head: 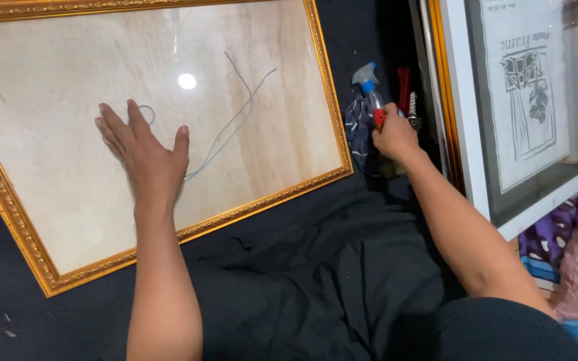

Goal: The person cleans a gold picture frame with a blue cloth and a spray bottle, then uses a brush to dust the frame. The person wipes the glass surface and the frame edges repeatedly.

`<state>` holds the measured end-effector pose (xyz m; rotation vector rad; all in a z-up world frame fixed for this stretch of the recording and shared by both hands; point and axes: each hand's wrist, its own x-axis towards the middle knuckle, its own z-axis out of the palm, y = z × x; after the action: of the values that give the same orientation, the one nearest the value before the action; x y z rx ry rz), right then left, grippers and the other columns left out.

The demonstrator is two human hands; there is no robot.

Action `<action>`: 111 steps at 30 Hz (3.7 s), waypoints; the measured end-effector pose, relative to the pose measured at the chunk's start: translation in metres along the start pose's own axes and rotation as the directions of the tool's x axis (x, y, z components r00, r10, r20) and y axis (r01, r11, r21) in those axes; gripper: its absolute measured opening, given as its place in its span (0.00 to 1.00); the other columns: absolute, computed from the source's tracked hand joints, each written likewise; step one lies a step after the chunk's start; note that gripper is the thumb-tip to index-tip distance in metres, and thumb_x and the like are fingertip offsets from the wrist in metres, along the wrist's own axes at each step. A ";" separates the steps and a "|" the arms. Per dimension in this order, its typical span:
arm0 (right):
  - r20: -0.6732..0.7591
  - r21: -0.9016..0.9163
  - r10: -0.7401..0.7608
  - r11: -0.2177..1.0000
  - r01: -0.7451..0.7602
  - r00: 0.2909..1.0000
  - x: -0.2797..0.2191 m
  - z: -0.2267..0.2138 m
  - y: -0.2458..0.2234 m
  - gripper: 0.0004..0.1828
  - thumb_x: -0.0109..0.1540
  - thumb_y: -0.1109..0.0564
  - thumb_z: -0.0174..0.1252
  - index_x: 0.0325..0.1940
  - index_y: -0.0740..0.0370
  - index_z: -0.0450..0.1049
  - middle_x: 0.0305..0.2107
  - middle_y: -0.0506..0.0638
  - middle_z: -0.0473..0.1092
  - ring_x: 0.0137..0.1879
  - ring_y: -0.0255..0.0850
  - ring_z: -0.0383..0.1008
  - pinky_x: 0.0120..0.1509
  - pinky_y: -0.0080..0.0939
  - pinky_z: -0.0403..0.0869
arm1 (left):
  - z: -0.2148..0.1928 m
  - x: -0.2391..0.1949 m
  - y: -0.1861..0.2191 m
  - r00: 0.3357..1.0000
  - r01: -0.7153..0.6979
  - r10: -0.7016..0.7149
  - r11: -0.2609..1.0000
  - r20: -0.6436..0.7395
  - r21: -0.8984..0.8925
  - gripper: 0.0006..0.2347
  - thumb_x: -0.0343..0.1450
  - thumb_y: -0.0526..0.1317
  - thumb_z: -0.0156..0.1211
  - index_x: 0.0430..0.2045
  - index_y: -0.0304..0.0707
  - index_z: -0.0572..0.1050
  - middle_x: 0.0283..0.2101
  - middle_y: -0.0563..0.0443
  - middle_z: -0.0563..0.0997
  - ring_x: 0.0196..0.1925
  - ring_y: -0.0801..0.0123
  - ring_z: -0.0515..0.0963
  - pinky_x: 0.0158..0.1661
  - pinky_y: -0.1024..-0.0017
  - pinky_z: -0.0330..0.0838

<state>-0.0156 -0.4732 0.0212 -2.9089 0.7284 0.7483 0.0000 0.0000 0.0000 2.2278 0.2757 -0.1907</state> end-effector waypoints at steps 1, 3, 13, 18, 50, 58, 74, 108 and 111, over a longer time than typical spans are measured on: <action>0.000 0.001 0.000 1.000 0.000 1.000 -0.007 0.004 -0.005 0.30 0.64 0.51 0.57 0.67 0.59 0.58 0.47 0.67 0.75 0.57 0.65 0.76 0.57 0.68 0.73 | -0.001 -0.002 0.001 1.000 -0.001 0.001 1.000 0.000 0.001 0.37 0.74 0.41 0.68 0.75 0.21 0.53 0.75 0.21 0.37 0.77 0.32 0.31 0.73 0.45 0.26; -0.506 -0.279 -0.274 0.949 0.146 0.818 -0.021 0.012 -0.015 0.44 0.49 0.62 0.72 0.64 0.64 0.57 0.45 0.63 0.61 0.50 0.67 0.69 0.49 0.64 0.75 | -0.005 -0.003 0.004 1.000 0.022 -0.022 1.000 0.000 -0.021 0.36 0.75 0.38 0.68 0.75 0.22 0.53 0.75 0.23 0.37 0.77 0.33 0.31 0.74 0.42 0.30; -0.423 -0.161 -0.247 0.967 0.196 0.872 0.005 0.026 0.006 0.17 0.55 0.56 0.63 0.46 0.66 0.82 0.41 0.66 0.67 0.47 0.66 0.73 0.52 0.61 0.72 | -0.011 -0.014 0.012 0.996 -0.029 0.023 0.998 -0.085 -0.059 0.33 0.77 0.36 0.66 0.74 0.21 0.53 0.75 0.25 0.39 0.77 0.34 0.34 0.75 0.42 0.38; -0.590 0.664 -0.028 0.551 0.505 0.807 -0.037 -0.052 -0.009 0.11 0.61 0.66 0.48 0.45 0.65 0.73 0.25 0.60 0.70 0.25 0.46 0.77 0.27 0.44 0.78 | -0.010 -0.022 0.042 0.979 -0.203 0.191 0.953 -0.073 -0.223 0.26 0.78 0.33 0.60 0.70 0.23 0.58 0.71 0.25 0.56 0.73 0.33 0.57 0.69 0.44 0.57; -0.021 0.994 -0.569 0.076 0.078 0.822 -0.086 -0.026 -0.151 0.35 0.56 0.74 0.59 0.69 0.71 0.67 0.32 0.51 0.73 0.33 0.32 0.72 0.38 0.28 0.74 | 0.058 -0.041 0.058 0.883 -0.281 0.427 0.814 0.196 -0.508 0.14 0.73 0.41 0.65 0.51 0.45 0.74 0.49 0.43 0.76 0.55 0.48 0.75 0.56 0.54 0.68; -0.173 0.756 -0.483 0.493 0.430 0.858 -0.079 -0.001 -0.151 0.11 0.67 0.61 0.57 0.52 0.61 0.81 0.27 0.51 0.75 0.35 0.34 0.74 0.36 0.33 0.74 | 0.063 -0.046 0.058 0.928 0.012 0.252 0.718 0.276 -0.696 0.10 0.77 0.45 0.59 0.28 0.47 0.84 0.16 0.53 0.79 0.27 0.85 0.71 0.27 0.79 0.72; -0.132 0.328 -0.343 0.870 0.367 0.930 -0.078 0.002 -0.107 0.22 0.61 0.56 0.55 0.60 0.53 0.78 0.44 0.62 0.70 0.50 0.63 0.73 0.48 0.59 0.74 | -0.082 -0.035 0.014 0.982 -0.186 0.177 0.954 -0.059 -0.234 0.26 0.76 0.39 0.66 0.64 0.18 0.63 0.56 0.18 0.75 0.59 0.31 0.75 0.56 0.44 0.71; 0.155 -0.129 -0.794 0.574 0.809 0.588 -0.191 0.127 -0.209 0.29 0.73 0.37 0.39 0.79 0.37 0.56 0.77 0.49 0.50 0.81 0.56 0.47 0.70 0.84 0.56 | -0.112 -0.119 -0.212 0.871 -0.371 0.485 0.760 -0.085 0.535 0.47 0.64 0.73 0.54 0.74 0.38 0.60 0.73 0.25 0.59 0.75 0.33 0.58 0.71 0.42 0.49; 0.240 -0.148 -0.521 0.814 0.561 0.819 -0.153 0.079 -0.129 0.31 0.73 0.35 0.32 0.81 0.38 0.53 0.78 0.50 0.48 0.80 0.58 0.51 0.71 0.88 0.50 | -0.110 -0.113 -0.216 0.864 -0.363 0.486 0.783 -0.132 0.505 0.49 0.59 0.75 0.59 0.68 0.36 0.69 0.68 0.28 0.65 0.74 0.36 0.61 0.71 0.45 0.51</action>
<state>-0.1095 -0.2800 0.0145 -2.9212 -0.2283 1.0465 -0.1613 0.2021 -0.0680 2.7302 -0.1751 0.3204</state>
